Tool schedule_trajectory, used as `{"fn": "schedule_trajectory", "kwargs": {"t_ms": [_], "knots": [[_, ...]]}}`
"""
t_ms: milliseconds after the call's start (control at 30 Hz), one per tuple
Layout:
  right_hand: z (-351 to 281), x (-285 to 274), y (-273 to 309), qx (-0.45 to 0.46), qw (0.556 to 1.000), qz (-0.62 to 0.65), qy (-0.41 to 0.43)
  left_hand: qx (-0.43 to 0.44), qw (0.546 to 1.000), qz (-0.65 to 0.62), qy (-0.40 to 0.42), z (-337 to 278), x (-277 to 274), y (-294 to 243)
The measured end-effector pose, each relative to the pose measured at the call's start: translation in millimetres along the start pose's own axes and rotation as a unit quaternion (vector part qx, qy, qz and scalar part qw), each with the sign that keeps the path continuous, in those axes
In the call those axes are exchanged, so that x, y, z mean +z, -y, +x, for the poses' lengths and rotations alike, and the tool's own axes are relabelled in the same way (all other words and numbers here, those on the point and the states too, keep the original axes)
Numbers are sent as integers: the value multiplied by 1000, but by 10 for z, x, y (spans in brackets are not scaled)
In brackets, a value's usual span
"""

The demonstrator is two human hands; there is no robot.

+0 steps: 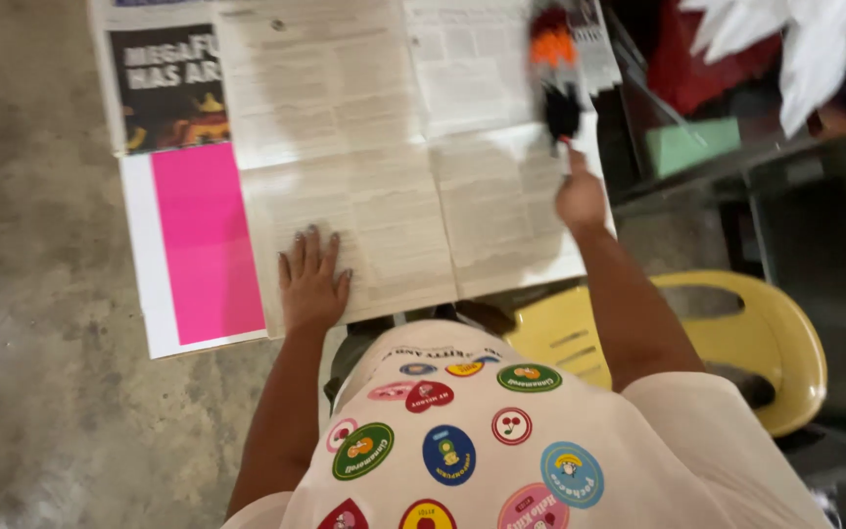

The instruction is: Dusting each page of a newspaper using a handheld colorful duster.

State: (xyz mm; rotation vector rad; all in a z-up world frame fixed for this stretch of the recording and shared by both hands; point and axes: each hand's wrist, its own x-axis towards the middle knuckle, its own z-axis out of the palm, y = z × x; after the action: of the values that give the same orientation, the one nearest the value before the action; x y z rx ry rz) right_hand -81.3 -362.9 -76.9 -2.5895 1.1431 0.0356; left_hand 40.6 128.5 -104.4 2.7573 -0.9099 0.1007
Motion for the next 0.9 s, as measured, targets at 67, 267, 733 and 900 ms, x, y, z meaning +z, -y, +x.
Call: {"fn": "schedule_trajectory", "kwargs": {"t_ms": [67, 267, 733, 900], "knots": [[-555, 111, 204, -225, 964, 31, -136, -10, 1000, -9, 7, 11, 9, 5], [-2407, -288, 387, -58, 966, -61, 246, 5, 1000, -7, -22, 12, 42, 24], [-2706, -115, -486, -62, 976, -203, 52, 3, 1000, -23, -9, 26, 7, 2], [-2743, -82, -103, 57, 971, -10, 231, -16, 999, -32, 18, 27, -27, -7]]}}
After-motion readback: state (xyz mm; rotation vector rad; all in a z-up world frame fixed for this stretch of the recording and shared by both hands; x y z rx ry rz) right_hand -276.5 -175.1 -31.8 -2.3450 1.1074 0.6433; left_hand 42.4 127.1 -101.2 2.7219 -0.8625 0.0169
